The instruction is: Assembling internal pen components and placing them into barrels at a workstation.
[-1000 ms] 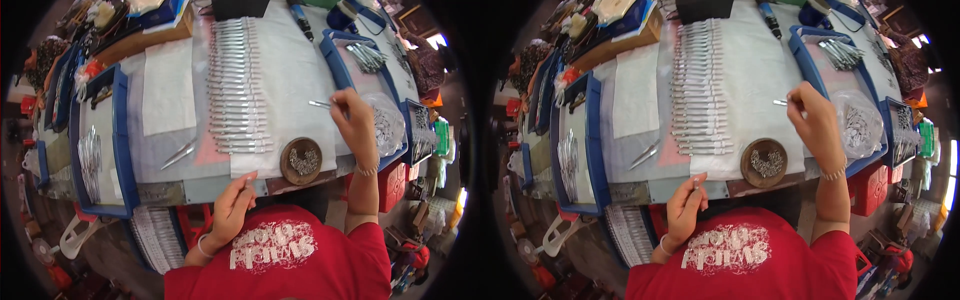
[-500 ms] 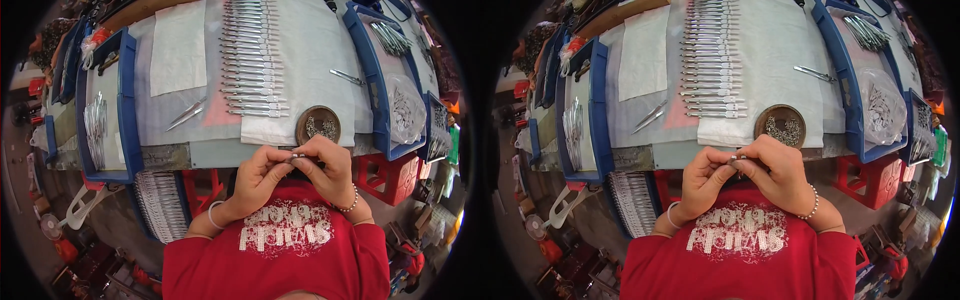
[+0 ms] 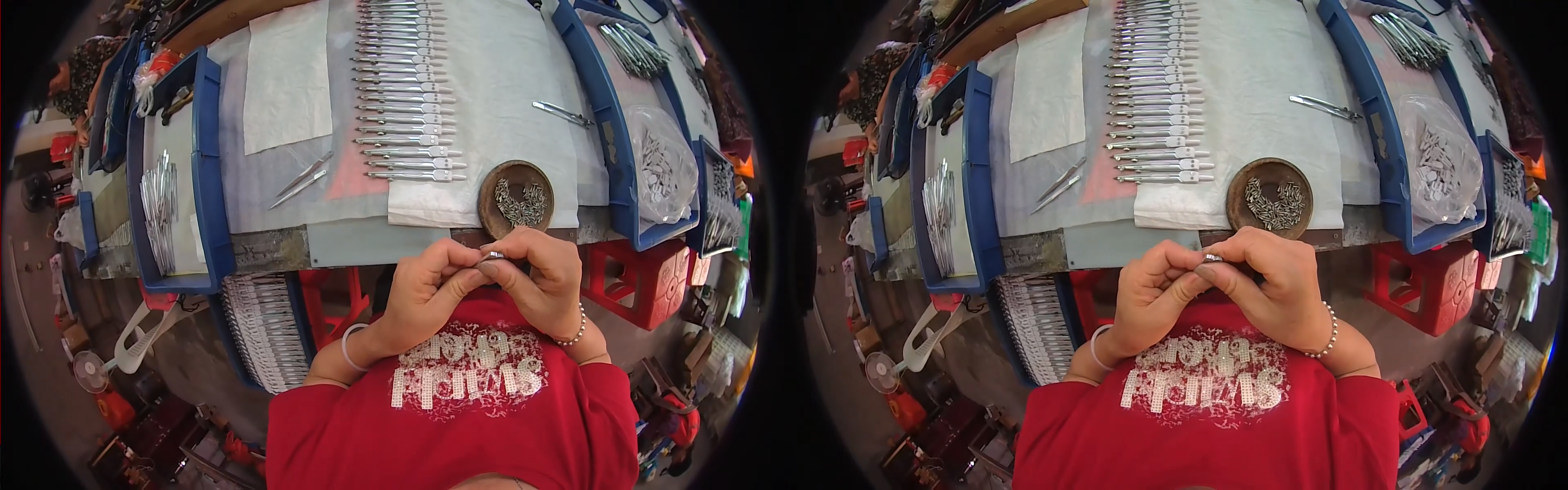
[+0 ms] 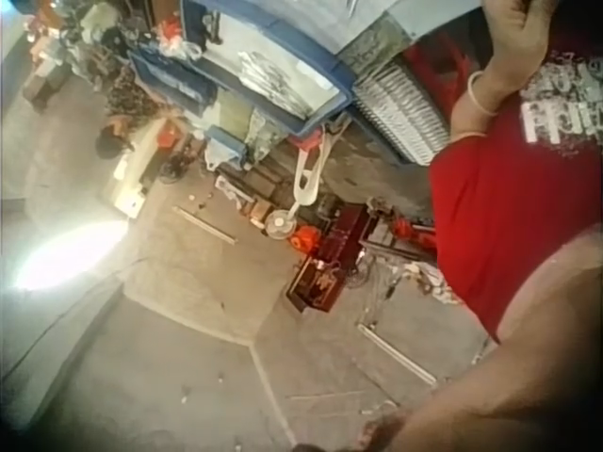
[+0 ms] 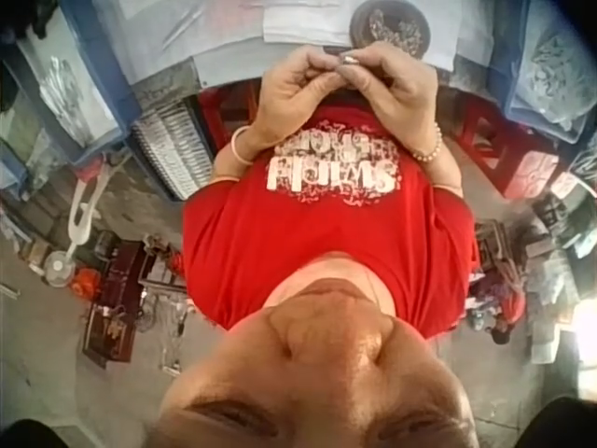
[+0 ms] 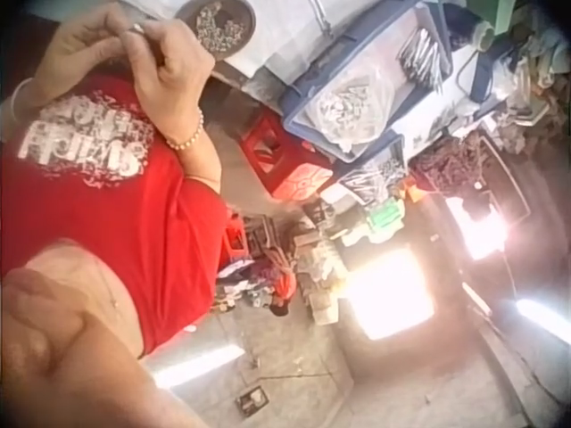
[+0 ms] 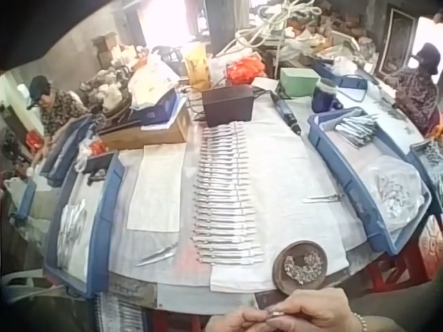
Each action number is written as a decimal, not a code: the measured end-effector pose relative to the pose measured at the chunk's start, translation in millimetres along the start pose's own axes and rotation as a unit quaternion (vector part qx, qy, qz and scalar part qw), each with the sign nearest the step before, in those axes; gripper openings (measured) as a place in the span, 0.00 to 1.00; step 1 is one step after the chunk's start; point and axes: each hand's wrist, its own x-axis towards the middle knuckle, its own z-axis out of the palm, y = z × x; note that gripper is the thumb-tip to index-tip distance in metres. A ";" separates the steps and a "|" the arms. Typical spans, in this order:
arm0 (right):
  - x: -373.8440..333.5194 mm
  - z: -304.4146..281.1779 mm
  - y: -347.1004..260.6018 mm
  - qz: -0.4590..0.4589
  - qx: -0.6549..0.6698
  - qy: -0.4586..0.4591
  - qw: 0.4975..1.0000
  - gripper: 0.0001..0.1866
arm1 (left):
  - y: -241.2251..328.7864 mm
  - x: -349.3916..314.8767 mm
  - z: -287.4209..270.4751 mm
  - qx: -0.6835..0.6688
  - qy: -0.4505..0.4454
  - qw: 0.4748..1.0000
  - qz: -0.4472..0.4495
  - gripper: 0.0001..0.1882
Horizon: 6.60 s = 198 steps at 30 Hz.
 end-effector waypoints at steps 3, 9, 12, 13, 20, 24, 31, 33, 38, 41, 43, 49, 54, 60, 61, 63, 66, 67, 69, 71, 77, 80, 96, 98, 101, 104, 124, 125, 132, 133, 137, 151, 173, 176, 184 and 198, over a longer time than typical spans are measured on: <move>-3.2 -0.3 -2.4 0.055 0.034 -0.012 0.998 0.05 | 2.2 -0.9 1.4 0.004 -0.011 1.000 -0.028 0.05; -7.4 -1.7 1.5 0.132 0.097 -0.026 0.986 0.05 | 6.9 1.6 -2.8 -0.019 -0.058 0.992 -0.109 0.04; -6.9 0.0 6.0 0.233 0.209 -0.021 0.950 0.05 | 10.9 4.5 -2.4 -0.041 -0.054 0.986 -0.154 0.05; -8.2 1.2 11.8 0.253 0.232 -0.025 0.939 0.05 | 10.9 4.5 -4.1 -0.012 -0.064 0.985 -0.159 0.04; 1.4 6.9 36.0 0.342 0.328 -0.018 0.881 0.10 | 7.1 21.5 -11.1 -0.113 -0.047 0.955 -0.269 0.08; 2.1 9.3 47.6 0.362 0.369 -0.021 0.856 0.10 | 0.8 25.7 -14.4 -0.136 -0.044 0.946 -0.290 0.08; -6.2 10.9 48.3 0.358 0.380 -0.023 0.852 0.10 | 1.2 23.5 -12.9 -0.119 -0.049 0.944 -0.305 0.08; -8.7 11.8 46.5 0.352 0.381 -0.019 0.855 0.09 | 3.2 24.1 -11.1 -0.098 -0.051 0.947 -0.303 0.08; -14.2 9.0 43.9 0.313 0.339 0.015 0.887 0.08 | 9.4 28.2 -2.3 -0.042 -0.060 0.954 -0.290 0.09; -11.9 3.8 43.0 0.288 0.336 0.016 0.896 0.08 | 10.5 32.4 0.2 -0.030 -0.073 0.956 -0.282 0.10; -4.9 3.3 39.7 0.256 0.304 0.016 0.917 0.08 | 6.8 32.0 -0.4 -0.041 -0.061 0.971 -0.229 0.08; 13.5 16.4 36.6 0.026 0.131 0.005 0.991 0.09 | -15.6 29.2 -19.5 0.056 -0.028 0.998 -0.020 0.05; 20.9 26.2 50.2 -0.082 -0.012 -0.016 0.996 0.08 | -35.8 29.0 -32.4 0.057 0.001 0.997 0.043 0.05; 23.9 31.9 53.8 -0.096 -0.027 -0.021 0.995 0.08 | -38.8 30.2 -42.6 0.099 -0.002 0.994 0.053 0.05; 22.9 30.6 49.9 -0.099 -0.039 -0.022 0.994 0.07 | -37.2 29.5 -43.0 0.095 -0.005 0.994 0.058 0.05; 21.4 28.6 42.4 -0.118 -0.069 -0.021 0.990 0.07 | -35.0 27.4 -45.3 0.137 -0.042 0.988 0.058 0.05; 24.6 29.1 45.7 -0.129 -0.075 -0.022 0.988 0.07 | -36.3 30.5 -47.5 0.149 -0.041 0.985 0.071 0.05; 24.2 29.8 46.7 -0.123 -0.071 -0.022 0.990 0.06 | -37.6 30.5 -48.4 0.149 -0.041 0.986 0.069 0.05; 25.0 31.7 47.5 -0.132 -0.075 -0.020 0.988 0.06 | -38.1 30.1 -50.0 0.155 -0.036 0.985 0.071 0.05; 23.8 33.5 48.8 -0.140 -0.081 -0.017 0.987 0.06 | -39.2 29.3 -48.8 0.152 -0.024 0.985 0.077 0.06; 18.9 17.0 38.9 -0.063 -0.003 -0.007 0.998 0.08 | -25.0 32.6 -30.8 0.153 -0.019 0.988 0.026 0.06; 8.6 1.3 23.4 0.036 0.163 -0.038 0.985 0.10 | -8.7 21.2 -20.4 0.020 -0.087 0.996 -0.016 0.05; -36.4 -170.6 69.0 0.094 -0.090 0.199 0.971 0.06 | -19.9 26.2 33.0 -0.289 -0.079 0.915 -0.271 0.17; -37.7 -214.4 91.3 0.100 -0.164 0.240 0.951 0.06 | -25.1 25.5 31.5 -0.297 -0.085 0.908 -0.283 0.16; -38.2 -249.5 124.4 0.074 -0.253 0.238 0.935 0.06 | -29.3 26.0 35.0 -0.315 -0.069 0.893 -0.313 0.15; -36.6 -254.1 141.8 0.047 -0.281 0.164 0.944 0.09 | -31.0 26.1 41.4 -0.297 -0.059 0.898 -0.320 0.15; -7.7 -253.0 159.1 0.041 -0.338 0.113 0.933 0.08 | -34.8 31.7 69.3 -0.256 -0.102 0.895 -0.350 0.16; -0.5 -249.2 160.2 0.052 -0.357 0.094 0.928 0.07 | -34.3 31.2 69.7 -0.258 -0.101 0.895 -0.348 0.16; 6.3 -254.8 174.3 0.042 -0.455 0.123 0.881 0.06 | -32.0 28.0 65.2 -0.263 -0.093 0.903 -0.328 0.16; 4.3 -255.1 174.8 0.029 -0.447 0.148 0.882 0.07 | -31.5 27.4 64.6 -0.265 -0.090 0.904 -0.324 0.16; 3.7 -252.4 171.5 0.109 -0.466 0.076 0.875 0.07 | -32.3 25.4 62.1 -0.263 -0.083 0.903 -0.329 0.16; -43.3 -170.0 54.9 0.117 0.231 0.123 0.958 0.10 | -7.9 23.0 62.3 -0.094 -0.076 0.971 -0.206 0.12; -34.4 -10.0 72.7 0.116 0.606 -0.092 0.781 0.10 | -27.8 3.4 39.8 -0.515 -0.135 0.787 -0.311 0.16; -25.9 -22.4 60.3 0.164 0.558 -0.122 0.804 0.12 | -26.1 5.3 39.6 -0.516 -0.135 0.791 -0.298 0.17; 10.8 -25.3 42.8 0.072 0.591 0.032 0.803 0.12 | -26.8 7.5 38.3 -0.460 -0.117 0.833 -0.286 0.16; 21.3 -12.8 31.0 0.245 0.546 0.014 0.801 0.10 | -45.6 8.7 40.4 -0.492 -0.076 0.818 -0.288 0.15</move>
